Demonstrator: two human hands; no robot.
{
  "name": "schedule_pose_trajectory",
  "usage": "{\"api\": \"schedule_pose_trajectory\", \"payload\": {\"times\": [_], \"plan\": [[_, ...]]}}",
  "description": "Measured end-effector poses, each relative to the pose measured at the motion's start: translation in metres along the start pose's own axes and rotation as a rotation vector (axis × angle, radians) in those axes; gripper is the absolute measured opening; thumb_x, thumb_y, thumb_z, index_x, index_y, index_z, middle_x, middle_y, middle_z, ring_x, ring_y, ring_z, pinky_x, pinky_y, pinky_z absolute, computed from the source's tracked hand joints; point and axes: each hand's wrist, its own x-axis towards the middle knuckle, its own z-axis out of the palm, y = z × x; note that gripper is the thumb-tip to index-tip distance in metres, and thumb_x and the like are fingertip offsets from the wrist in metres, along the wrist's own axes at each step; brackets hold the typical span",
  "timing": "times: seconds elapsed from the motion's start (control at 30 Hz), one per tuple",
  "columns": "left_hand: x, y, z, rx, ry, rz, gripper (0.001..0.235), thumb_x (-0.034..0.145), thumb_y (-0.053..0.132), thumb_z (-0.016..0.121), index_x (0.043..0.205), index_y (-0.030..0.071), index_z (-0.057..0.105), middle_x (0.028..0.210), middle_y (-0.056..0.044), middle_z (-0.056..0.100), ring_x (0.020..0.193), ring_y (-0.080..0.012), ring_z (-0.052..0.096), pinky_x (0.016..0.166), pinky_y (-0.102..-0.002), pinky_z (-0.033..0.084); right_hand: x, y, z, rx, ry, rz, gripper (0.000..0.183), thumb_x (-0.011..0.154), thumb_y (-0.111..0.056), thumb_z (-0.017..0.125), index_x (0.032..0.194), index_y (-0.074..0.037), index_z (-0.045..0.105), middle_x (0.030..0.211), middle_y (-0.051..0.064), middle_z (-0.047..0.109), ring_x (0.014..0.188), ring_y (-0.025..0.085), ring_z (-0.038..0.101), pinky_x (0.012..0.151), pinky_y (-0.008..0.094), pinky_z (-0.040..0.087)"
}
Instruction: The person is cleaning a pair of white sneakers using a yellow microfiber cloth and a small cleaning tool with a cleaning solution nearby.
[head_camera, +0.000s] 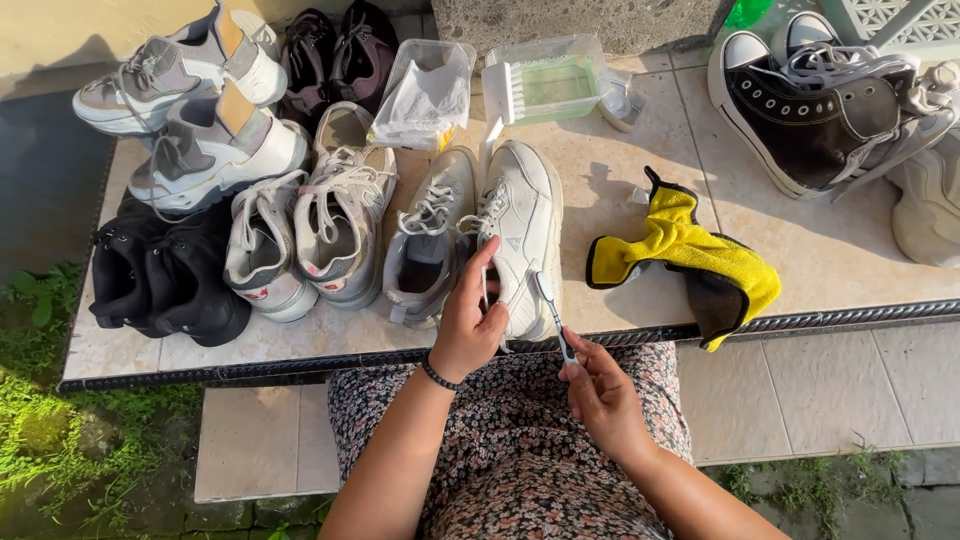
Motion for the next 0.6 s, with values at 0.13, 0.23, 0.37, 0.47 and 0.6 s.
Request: {"api": "schedule_pose_trajectory", "payload": {"times": [0.13, 0.23, 0.37, 0.47, 0.6], "plan": [[0.001, 0.002, 0.002, 0.101, 0.017, 0.026, 0.069, 0.088, 0.000, 0.048, 0.154, 0.006, 0.031, 0.145, -0.014, 0.052, 0.089, -0.0179, 0.063, 0.078, -0.030, 0.055, 0.014, 0.003, -0.001, 0.038, 0.011, 0.023, 0.050, 0.102, -0.015, 0.053, 0.152, -0.007, 0.049, 0.087, 0.004, 0.063, 0.047, 0.009, 0.047, 0.043, 0.026, 0.041], [0.001, 0.000, 0.006, -0.003, 0.105, -0.059, 0.081, 0.074, -0.003, 0.050, 0.154, 0.006, 0.042, 0.129, -0.036, 0.056, 0.102, -0.0441, 0.069, 0.073, -0.049, 0.060, 0.049, -0.002, -0.001, 0.064, 0.067, -0.094, 0.044, 0.102, 0.001, 0.049, 0.145, -0.004, 0.056, 0.083, 0.014, 0.066, 0.044, 0.010, 0.055, 0.043, 0.023, 0.046], [0.002, -0.002, 0.007, 0.027, 0.121, -0.082, 0.081, 0.074, -0.003, 0.049, 0.154, 0.005, 0.042, 0.130, -0.036, 0.057, 0.102, -0.0458, 0.069, 0.075, -0.050, 0.060, 0.049, -0.008, -0.001, 0.120, 0.066, -0.103, 0.045, 0.101, 0.001, 0.048, 0.145, -0.005, 0.056, 0.081, 0.012, 0.064, 0.042, 0.009, 0.052, 0.040, 0.022, 0.044], [0.004, 0.004, 0.006, 0.027, 0.127, -0.098, 0.081, 0.073, -0.002, 0.048, 0.154, 0.005, 0.041, 0.131, -0.037, 0.056, 0.103, -0.0454, 0.069, 0.077, -0.050, 0.060, 0.015, -0.003, 0.001, 0.098, 0.067, -0.037, 0.045, 0.099, 0.000, 0.050, 0.144, -0.006, 0.059, 0.078, 0.014, 0.066, 0.040, 0.010, 0.054, 0.039, 0.023, 0.045], [0.005, 0.014, 0.004, 0.105, 0.127, -0.112, 0.082, 0.072, 0.000, 0.049, 0.154, 0.006, 0.041, 0.131, -0.040, 0.056, 0.102, -0.0534, 0.066, 0.079, -0.056, 0.058, 0.014, -0.002, -0.006, 0.015, 0.080, -0.004, 0.045, 0.098, 0.001, 0.054, 0.141, -0.007, 0.064, 0.075, 0.013, 0.069, 0.039, 0.011, 0.056, 0.040, 0.023, 0.047]]}}
